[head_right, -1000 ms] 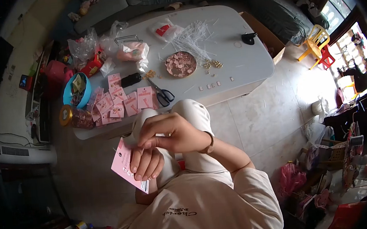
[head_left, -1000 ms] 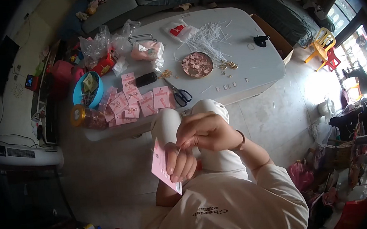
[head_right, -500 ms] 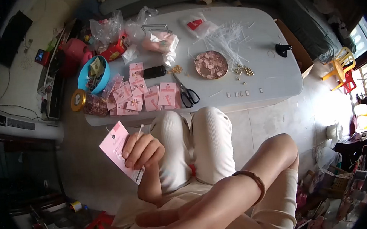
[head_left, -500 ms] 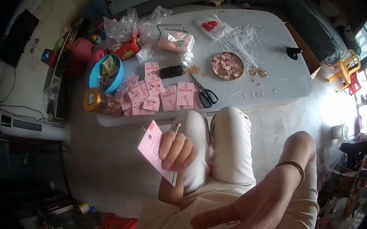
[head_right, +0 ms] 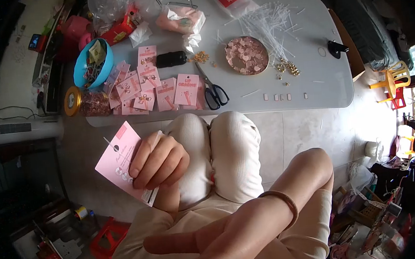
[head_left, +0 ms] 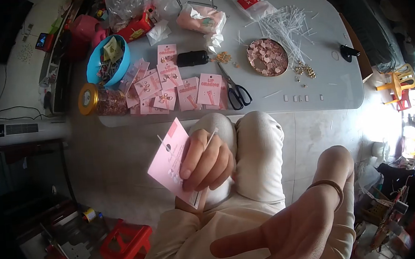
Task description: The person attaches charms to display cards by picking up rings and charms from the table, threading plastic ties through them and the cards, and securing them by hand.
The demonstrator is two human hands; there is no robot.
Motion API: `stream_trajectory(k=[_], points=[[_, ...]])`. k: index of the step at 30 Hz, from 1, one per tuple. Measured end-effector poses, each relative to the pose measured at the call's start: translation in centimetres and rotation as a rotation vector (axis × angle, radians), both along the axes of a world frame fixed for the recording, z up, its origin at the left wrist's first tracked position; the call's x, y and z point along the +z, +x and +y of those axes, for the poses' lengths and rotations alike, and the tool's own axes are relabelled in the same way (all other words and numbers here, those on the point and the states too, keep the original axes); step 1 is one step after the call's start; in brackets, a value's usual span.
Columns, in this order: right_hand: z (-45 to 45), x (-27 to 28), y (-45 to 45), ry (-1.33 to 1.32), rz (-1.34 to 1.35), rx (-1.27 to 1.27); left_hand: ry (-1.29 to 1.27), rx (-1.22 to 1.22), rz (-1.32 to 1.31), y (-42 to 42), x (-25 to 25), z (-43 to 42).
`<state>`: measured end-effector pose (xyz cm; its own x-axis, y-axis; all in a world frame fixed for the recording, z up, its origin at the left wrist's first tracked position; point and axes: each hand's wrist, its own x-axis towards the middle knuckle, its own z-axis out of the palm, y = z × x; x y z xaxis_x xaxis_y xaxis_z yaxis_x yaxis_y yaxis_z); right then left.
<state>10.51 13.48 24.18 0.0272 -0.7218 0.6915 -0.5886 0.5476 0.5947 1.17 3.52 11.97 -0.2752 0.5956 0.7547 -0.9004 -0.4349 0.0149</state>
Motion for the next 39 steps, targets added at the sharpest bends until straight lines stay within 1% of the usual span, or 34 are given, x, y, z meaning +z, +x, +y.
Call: stream_trajectory(k=[2, 3, 4, 5, 7, 8, 9, 10, 12, 13, 16, 17, 18, 22, 23, 27, 28, 29, 30, 32, 33, 37, 39], points=[[0.0, 0.3, 0.3, -0.010, -0.008, -0.022, -0.049, -0.001, -0.048, 1.2, 0.3, -0.2], [0.1, 0.4, 0.7, -0.015, -0.130, -0.013, -0.057, 0.004, -0.056, 1.4, 0.3, -0.1], [0.4, 0.4, 1.1, -0.016, -0.244, -0.003, 0.015, -0.020, -0.033, 1.5, 0.0, 0.3], [0.9, 0.2, 1.1, -0.017, -0.239, 0.007, 0.087, -0.040, -0.005, 1.4, -0.4, 0.7], [1.8, -1.2, 0.9, -0.558, -0.698, -0.068, 0.238, -0.085, 0.058, 1.1, -1.0, 1.8], [3.0, -2.3, -0.6, -0.639, -0.836, -0.039, 0.238, -0.080, 0.064, 1.0, -1.0, 2.4], [4.1, -3.4, -2.0, -0.717, -0.975, -0.010, 0.313, -0.102, 0.096, 0.9, -1.1, 3.3], [3.9, -4.8, -2.1, -0.716, -0.973, -0.008, 0.386, -0.128, 0.125, 0.9, -1.1, 4.1], [3.4, -7.1, -2.0, -0.923, -1.219, 0.228, 0.532, -0.182, 0.174, 1.0, -1.2, 5.0], [3.1, -7.5, -1.7, -0.929, -1.225, 0.224, 0.530, -0.183, 0.165, 1.3, -1.3, 4.8], [2.3, -8.0, -0.9, -1.231, -1.336, 0.349, 0.469, -0.217, 0.126, 2.0, -1.8, 3.7], [2.3, -8.2, -0.8, -1.323, -1.362, 0.391, 0.456, -0.228, 0.121, 2.2, -2.0, 3.7], [2.3, -8.6, -0.7, -1.316, -1.354, 0.383, 0.467, -0.234, 0.126, 2.5, -2.2, 3.7], [2.4, -10.4, -0.5, -1.439, -1.463, 0.677, 0.455, -0.249, 0.040, 3.6, -3.0, 3.5], [2.5, -10.3, -0.4, -1.436, -1.459, 0.682, 0.453, -0.250, 0.045, 3.8, -2.9, 3.7], [2.8, -10.2, 0.2, -1.453, -1.294, 0.898, 0.419, -0.189, 0.039, 4.9, -2.5, 4.0], [3.0, -9.6, 0.6, -1.529, -1.187, 0.953, 0.405, -0.176, 0.029, 5.2, -2.2, 3.3], [3.4, -8.8, 1.3, -1.608, -1.081, 1.005, 0.268, -0.140, 0.012, 5.5, -1.8, 2.2], [3.6, -8.1, 2.0, -1.626, -1.097, 1.018, 0.132, -0.106, -0.004, 5.6, -1.2, 0.9], [3.9, -7.1, 3.7, -1.540, -1.011, 0.858, -0.133, -0.044, -0.027, 5.9, -0.2, -0.7], [3.8, -6.9, 4.1, -1.547, -1.021, 0.867, -0.142, -0.034, -0.034, 6.1, 0.2, -0.8], [3.4, -6.4, 5.1, -1.440, -1.081, 0.829, -0.161, 0.059, 0.017, 6.3, 1.3, -0.2], [3.0, -6.5, 5.4, -1.463, -1.086, 0.834, -0.154, 0.053, 0.014, 6.2, 1.4, -0.1]])
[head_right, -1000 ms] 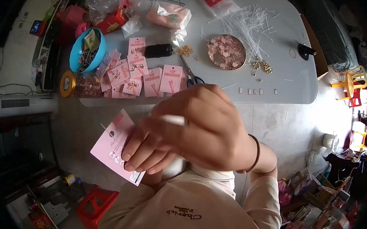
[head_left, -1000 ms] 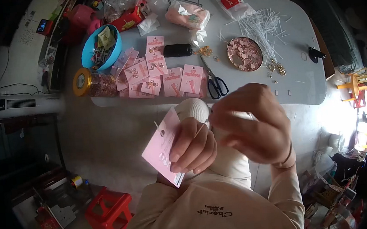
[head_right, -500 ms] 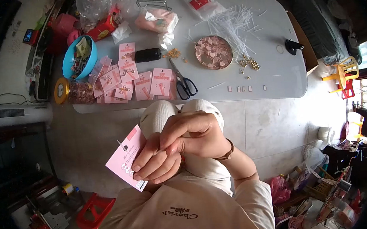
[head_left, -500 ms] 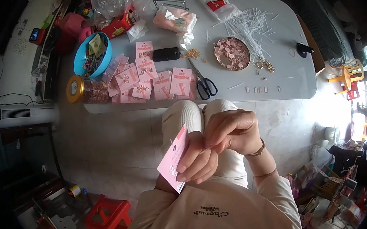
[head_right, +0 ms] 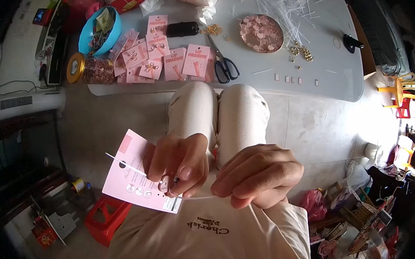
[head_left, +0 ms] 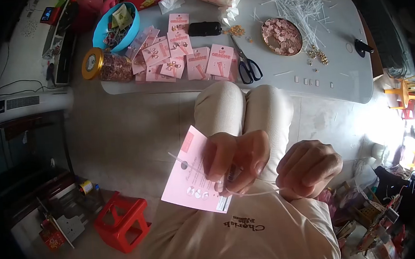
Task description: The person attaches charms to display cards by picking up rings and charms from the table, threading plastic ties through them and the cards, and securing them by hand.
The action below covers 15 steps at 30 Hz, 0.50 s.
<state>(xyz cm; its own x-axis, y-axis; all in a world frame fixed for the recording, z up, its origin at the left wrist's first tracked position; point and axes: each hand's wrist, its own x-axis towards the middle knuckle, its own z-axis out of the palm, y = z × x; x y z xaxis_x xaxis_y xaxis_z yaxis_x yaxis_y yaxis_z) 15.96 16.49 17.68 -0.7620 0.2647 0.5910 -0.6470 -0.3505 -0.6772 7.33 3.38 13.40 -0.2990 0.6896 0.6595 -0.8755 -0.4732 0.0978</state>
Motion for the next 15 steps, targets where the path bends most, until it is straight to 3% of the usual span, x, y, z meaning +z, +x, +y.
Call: stream_trajectory(k=[8, 15], points=[[-1.3, 0.1, 0.1, -0.202, 0.004, -0.070, 0.088, 0.010, 0.001, -0.4, -0.2, 0.9], [-1.6, -0.8, 0.3, -0.138, -0.009, -0.087, 0.108, 0.018, 0.025, -0.3, -0.3, 1.1]])
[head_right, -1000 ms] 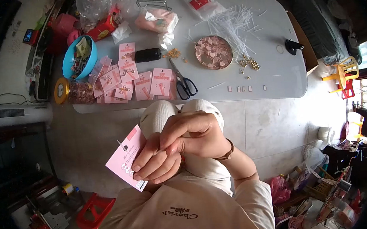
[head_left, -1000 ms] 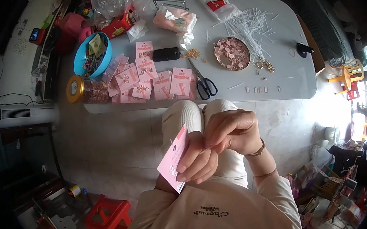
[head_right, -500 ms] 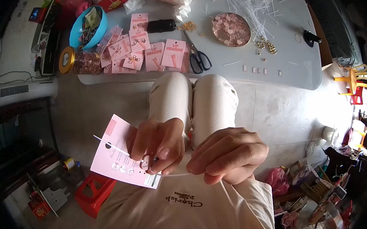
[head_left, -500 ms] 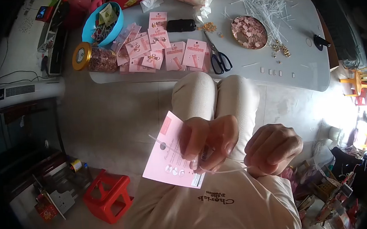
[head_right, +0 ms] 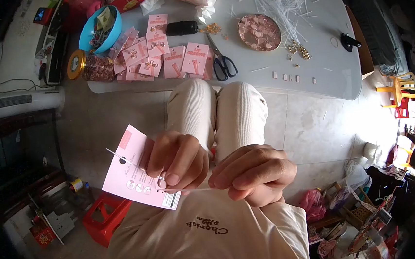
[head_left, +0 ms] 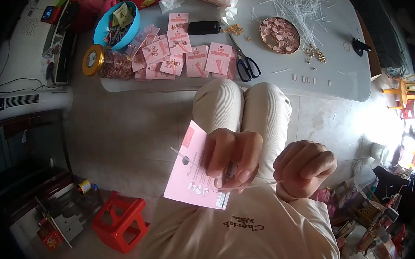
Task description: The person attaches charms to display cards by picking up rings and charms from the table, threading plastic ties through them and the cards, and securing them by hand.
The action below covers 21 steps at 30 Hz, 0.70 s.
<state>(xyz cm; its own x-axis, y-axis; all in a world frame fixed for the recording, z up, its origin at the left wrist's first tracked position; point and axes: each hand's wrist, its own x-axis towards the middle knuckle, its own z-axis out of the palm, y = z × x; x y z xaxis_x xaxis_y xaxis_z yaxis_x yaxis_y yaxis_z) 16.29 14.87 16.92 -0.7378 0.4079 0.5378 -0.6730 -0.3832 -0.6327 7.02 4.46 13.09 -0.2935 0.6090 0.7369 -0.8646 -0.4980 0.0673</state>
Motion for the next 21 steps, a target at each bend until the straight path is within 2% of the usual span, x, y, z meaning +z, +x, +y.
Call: stream_trajectory(k=[14, 18, 21], points=[[0.1, -0.1, 0.5, -0.079, -0.017, 0.006, 0.058, -0.016, 0.023, 0.3, -0.1, 0.5], [-0.1, -0.2, 0.5, -0.063, -0.038, 0.010, 0.201, -0.039, -0.007, 0.4, -0.3, 1.3], [-0.1, -0.2, 0.5, -0.083, -0.041, 0.016, 0.197, -0.031, -0.006, 0.4, -0.2, 1.4]])
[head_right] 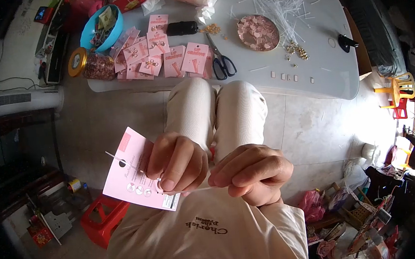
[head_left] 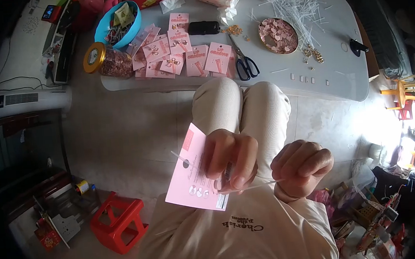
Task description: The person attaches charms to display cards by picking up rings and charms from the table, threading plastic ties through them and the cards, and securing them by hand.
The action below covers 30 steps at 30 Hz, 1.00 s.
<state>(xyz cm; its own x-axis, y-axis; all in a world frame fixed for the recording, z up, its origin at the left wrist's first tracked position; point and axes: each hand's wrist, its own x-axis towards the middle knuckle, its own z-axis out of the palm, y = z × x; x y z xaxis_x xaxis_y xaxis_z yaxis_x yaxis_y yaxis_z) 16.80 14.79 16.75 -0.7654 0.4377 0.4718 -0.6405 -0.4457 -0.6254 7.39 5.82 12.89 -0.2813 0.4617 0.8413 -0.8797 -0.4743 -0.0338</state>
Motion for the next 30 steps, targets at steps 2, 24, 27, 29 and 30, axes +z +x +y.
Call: stream_trajectory(k=[2, 24, 27, 29, 30], points=[[0.02, 0.00, -0.02, -0.018, -0.004, 0.004, -0.003, 0.007, 0.000, -0.01, 0.04, 0.00], [-0.09, 0.05, -0.09, -0.051, -0.039, -0.026, 0.019, 0.047, 0.135, -0.79, -0.41, 0.29], [-0.08, 0.04, -0.05, -0.060, -0.039, -0.017, 0.006, 0.054, 0.125, -0.63, -0.46, 0.12], [-0.12, 0.06, -0.06, -0.067, -0.035, -0.020, 0.005, 0.054, 0.125, -0.61, -0.47, 0.07], [-0.15, 0.08, -0.09, -0.074, -0.030, -0.023, 0.004, 0.054, 0.128, -0.61, -0.46, 0.07]])
